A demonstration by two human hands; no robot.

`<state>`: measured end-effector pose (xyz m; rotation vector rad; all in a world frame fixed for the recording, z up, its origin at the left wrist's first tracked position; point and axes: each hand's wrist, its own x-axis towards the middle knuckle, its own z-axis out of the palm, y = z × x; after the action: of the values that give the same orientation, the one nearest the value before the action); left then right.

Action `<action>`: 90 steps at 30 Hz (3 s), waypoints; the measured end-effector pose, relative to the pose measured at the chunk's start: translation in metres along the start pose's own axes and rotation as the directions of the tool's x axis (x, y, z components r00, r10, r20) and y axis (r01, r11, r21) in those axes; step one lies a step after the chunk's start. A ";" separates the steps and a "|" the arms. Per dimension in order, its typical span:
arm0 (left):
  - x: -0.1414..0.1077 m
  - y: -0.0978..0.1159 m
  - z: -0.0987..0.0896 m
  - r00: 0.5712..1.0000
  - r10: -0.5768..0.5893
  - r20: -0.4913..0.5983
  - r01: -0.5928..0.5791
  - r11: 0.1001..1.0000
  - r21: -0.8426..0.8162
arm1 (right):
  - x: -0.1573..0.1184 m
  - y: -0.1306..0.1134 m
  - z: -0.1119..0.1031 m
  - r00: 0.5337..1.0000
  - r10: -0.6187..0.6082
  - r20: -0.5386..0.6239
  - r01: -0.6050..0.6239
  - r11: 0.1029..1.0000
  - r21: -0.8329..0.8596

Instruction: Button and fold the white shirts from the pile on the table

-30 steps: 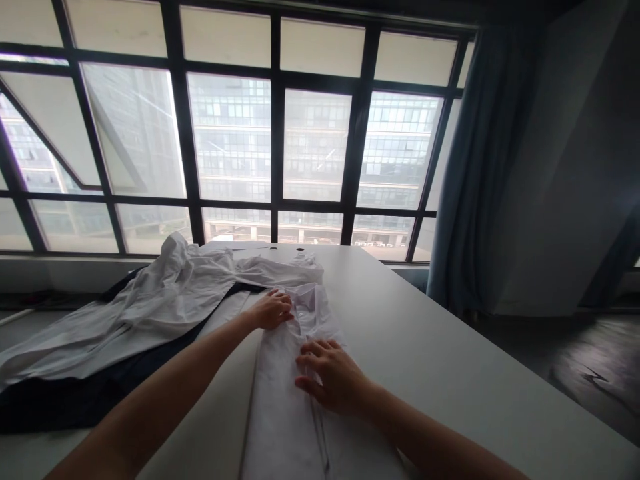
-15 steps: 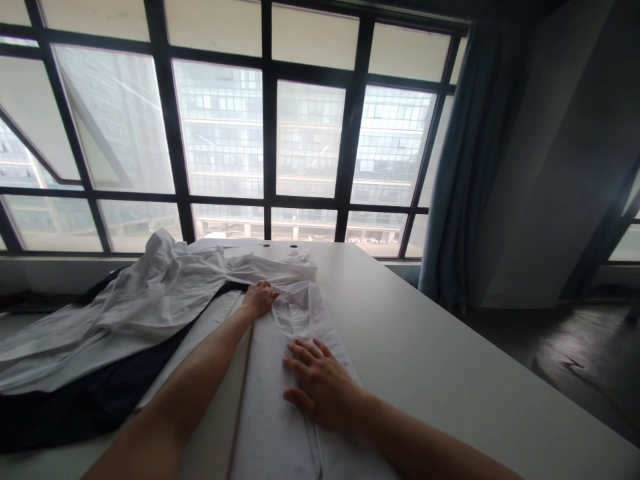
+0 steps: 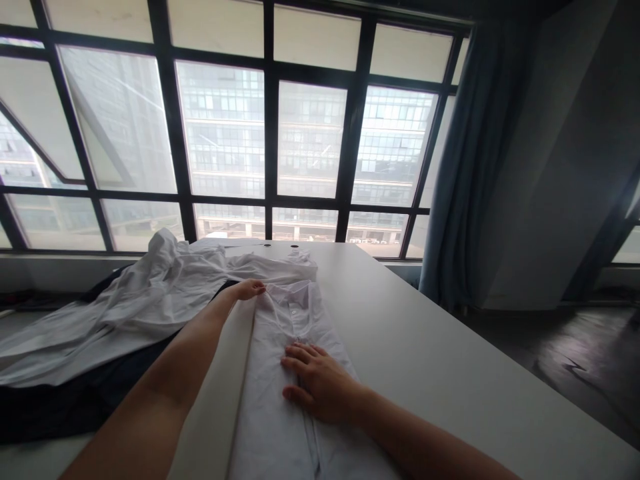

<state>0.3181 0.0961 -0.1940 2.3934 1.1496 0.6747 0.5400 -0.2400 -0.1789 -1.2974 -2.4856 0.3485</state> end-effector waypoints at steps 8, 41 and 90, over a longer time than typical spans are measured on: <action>0.010 0.011 0.009 0.987 0.032 -0.158 -0.043 0.997 -0.065 | 0.000 0.000 0.001 0.994 -0.080 -0.075 0.076 0.995 -0.057; 0.060 0.151 0.113 0.957 -0.264 -0.122 0.266 0.964 -0.002 | 0.003 0.005 0.005 0.983 -0.152 -0.105 0.137 0.980 -0.144; -0.206 0.125 0.033 0.923 0.128 0.363 -0.234 0.935 0.266 | 0.005 0.040 0.002 0.998 -0.035 -0.044 0.032 0.998 -0.063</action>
<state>0.3007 -0.1465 -0.2042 2.7625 0.9433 0.1218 0.5664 -0.2137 -0.1943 -1.2710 -2.4954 0.2334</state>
